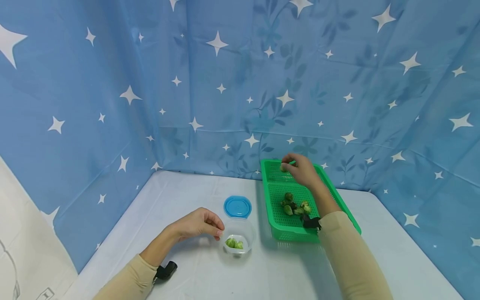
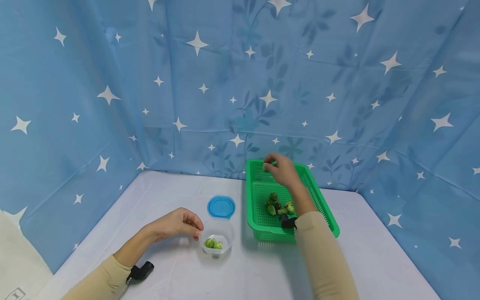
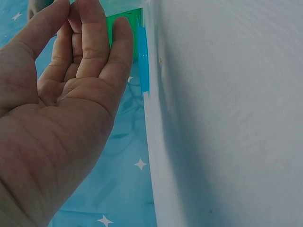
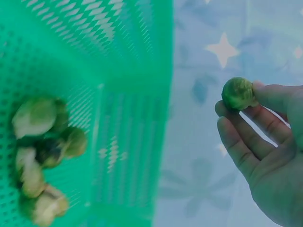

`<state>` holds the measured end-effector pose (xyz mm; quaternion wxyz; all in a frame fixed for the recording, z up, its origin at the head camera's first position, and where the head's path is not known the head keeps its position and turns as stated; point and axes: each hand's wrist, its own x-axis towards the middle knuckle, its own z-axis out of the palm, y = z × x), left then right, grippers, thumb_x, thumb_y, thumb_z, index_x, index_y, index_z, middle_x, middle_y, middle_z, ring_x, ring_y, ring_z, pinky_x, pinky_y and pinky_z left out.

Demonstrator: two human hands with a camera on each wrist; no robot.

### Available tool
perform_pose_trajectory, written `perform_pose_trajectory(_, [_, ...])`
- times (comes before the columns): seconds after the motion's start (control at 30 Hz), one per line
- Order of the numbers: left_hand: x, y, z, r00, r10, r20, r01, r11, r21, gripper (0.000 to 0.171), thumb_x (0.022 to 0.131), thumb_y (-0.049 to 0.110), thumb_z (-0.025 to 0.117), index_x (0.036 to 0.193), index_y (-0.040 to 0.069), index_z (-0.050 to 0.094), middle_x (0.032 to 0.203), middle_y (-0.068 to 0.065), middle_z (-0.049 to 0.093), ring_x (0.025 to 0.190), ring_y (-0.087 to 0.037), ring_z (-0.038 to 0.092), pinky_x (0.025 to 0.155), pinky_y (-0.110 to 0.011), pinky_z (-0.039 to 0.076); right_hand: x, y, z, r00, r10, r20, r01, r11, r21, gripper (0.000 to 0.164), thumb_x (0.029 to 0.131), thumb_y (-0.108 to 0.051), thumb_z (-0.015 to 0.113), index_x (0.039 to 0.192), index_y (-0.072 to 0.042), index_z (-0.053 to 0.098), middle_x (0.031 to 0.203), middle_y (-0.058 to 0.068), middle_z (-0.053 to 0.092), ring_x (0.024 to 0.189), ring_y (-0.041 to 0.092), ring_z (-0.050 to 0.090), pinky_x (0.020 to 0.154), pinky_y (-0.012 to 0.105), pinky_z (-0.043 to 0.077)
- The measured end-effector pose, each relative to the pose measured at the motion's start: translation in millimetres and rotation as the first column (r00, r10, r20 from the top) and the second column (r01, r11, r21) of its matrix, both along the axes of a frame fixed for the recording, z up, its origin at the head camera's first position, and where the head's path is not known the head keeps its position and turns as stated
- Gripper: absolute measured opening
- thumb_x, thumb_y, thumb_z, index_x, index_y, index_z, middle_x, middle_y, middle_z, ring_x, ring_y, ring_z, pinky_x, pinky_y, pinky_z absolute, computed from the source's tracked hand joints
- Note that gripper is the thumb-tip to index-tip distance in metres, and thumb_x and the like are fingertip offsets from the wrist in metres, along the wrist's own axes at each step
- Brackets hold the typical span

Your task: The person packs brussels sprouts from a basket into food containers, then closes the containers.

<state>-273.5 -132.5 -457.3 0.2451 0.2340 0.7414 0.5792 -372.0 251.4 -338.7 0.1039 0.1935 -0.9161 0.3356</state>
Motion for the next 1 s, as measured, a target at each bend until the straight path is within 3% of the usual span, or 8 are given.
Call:
perform_pose_trajectory(0.3, [-0.9,0,-1.0,1.0,-0.003,0.005,0.003,1.0,-0.003,0.031,0.091,0.015,0.08,0.111,-0.008,0.074,0.097,-0.005,0.078,0.088,-0.023,0.076,0.091,-0.036,0.057,26.9,-38,24.3,0.993,0.09,-0.074,-0.095,0.993,-0.067,0.018,0.104,-0.025,0.066,0.115,-0.011,0.069,0.11,0.009,0.071,0.085,0.022,0.071,0.077,0.042,0.052])
perform_pose_trajectory(0.53, [-0.7,0,-0.6,1.0,0.0,0.007,0.0,1.0,-0.005,0.033,0.091,0.016,0.081,0.112,-0.009,0.073,0.097,-0.005,0.078,0.088,-0.023,0.076,0.091,-0.035,0.056,47.2,-57,35.9,0.98,0.171,-0.103,-0.184,0.974,-0.133,0.015,0.104,-0.025,0.066,0.112,-0.013,0.069,0.107,0.006,0.072,0.085,0.019,0.072,0.081,0.046,0.054])
perform_pose_trajectory(0.77, [-0.9,0,-1.2,1.0,0.005,0.013,-0.005,1.0,-0.004,0.031,0.091,0.016,0.081,0.11,-0.007,0.074,0.097,-0.006,0.078,0.088,-0.023,0.076,0.091,-0.033,0.056,65.8,-72,33.7,0.959,0.261,-0.112,-0.277,0.948,-0.158,0.008,0.104,-0.02,0.066,0.109,-0.013,0.069,0.103,0.007,0.074,0.079,0.02,0.07,0.073,0.042,0.053])
perform_pose_trajectory(1.0, [-1.0,-1,-0.2,1.0,-0.001,0.015,0.001,1.0,-0.008,0.032,0.091,0.017,0.081,0.111,-0.007,0.074,0.098,-0.006,0.078,0.089,-0.023,0.076,0.091,-0.033,0.056,76.8,-82,25.0,0.955,0.282,-0.088,-0.294,0.938,-0.186,0.01,0.104,-0.02,0.066,0.111,-0.013,0.069,0.105,0.007,0.073,0.089,0.017,0.072,0.083,0.046,0.057])
